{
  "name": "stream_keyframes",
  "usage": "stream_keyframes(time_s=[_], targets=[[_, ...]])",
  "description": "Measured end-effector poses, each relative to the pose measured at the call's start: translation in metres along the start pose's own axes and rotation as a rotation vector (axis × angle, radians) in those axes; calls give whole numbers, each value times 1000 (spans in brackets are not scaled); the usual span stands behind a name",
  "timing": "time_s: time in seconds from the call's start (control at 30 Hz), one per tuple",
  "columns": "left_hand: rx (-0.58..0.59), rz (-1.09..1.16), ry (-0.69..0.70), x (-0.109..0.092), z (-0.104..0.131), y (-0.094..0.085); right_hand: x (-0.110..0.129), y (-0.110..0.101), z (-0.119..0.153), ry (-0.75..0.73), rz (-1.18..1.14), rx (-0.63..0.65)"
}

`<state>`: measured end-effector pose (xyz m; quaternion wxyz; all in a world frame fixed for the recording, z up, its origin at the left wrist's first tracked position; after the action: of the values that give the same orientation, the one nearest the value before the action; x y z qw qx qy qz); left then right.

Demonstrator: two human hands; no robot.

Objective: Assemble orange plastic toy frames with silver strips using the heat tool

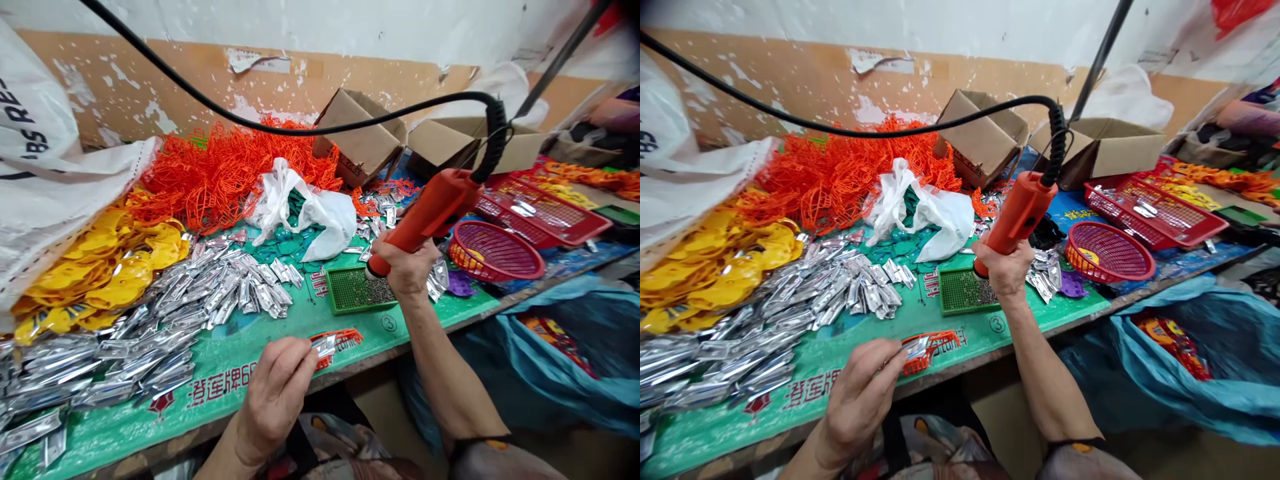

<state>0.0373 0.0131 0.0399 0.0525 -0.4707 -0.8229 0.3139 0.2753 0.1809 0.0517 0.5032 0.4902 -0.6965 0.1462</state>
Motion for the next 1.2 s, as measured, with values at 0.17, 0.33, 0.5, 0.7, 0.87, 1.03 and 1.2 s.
stream_keyframes(time_s=[0.17, 0.33, 0.5, 0.7, 0.87, 1.03, 1.2], targets=[[-31, 87, -214, 16, 0, -2, 2, 0, -5, 36, 28, 3], [-62, 251, -672, 53, 6, -1, 38, 14, -14, 20, -42, 54], [-97, 480, -943, 69, 18, 6, 72, 37, -5, 75, -212, 150], [-99, 581, -1040, 72, 28, 12, 74, 47, 8, 128, -255, 188], [-58, 529, -983, 69, 22, 10, 70, 54, 13, 167, -277, 214], [22, 213, -515, 43, -1, -2, 77, 60, 23, 213, -299, 275], [94, 2, -124, 14, -2, 0, 90, 63, 43, 328, -352, 361]])
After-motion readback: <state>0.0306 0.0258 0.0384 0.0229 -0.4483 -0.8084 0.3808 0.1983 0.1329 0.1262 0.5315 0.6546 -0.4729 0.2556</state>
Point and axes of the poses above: each hand's wrist, its own z-axis away from the middle knuckle, its own y-axis out of the palm, x = y × z, the point moved 9 cm from there along -z, towards the middle knuckle, and after that the axes turned 4 degrees about -x, right-handed, at the moved point
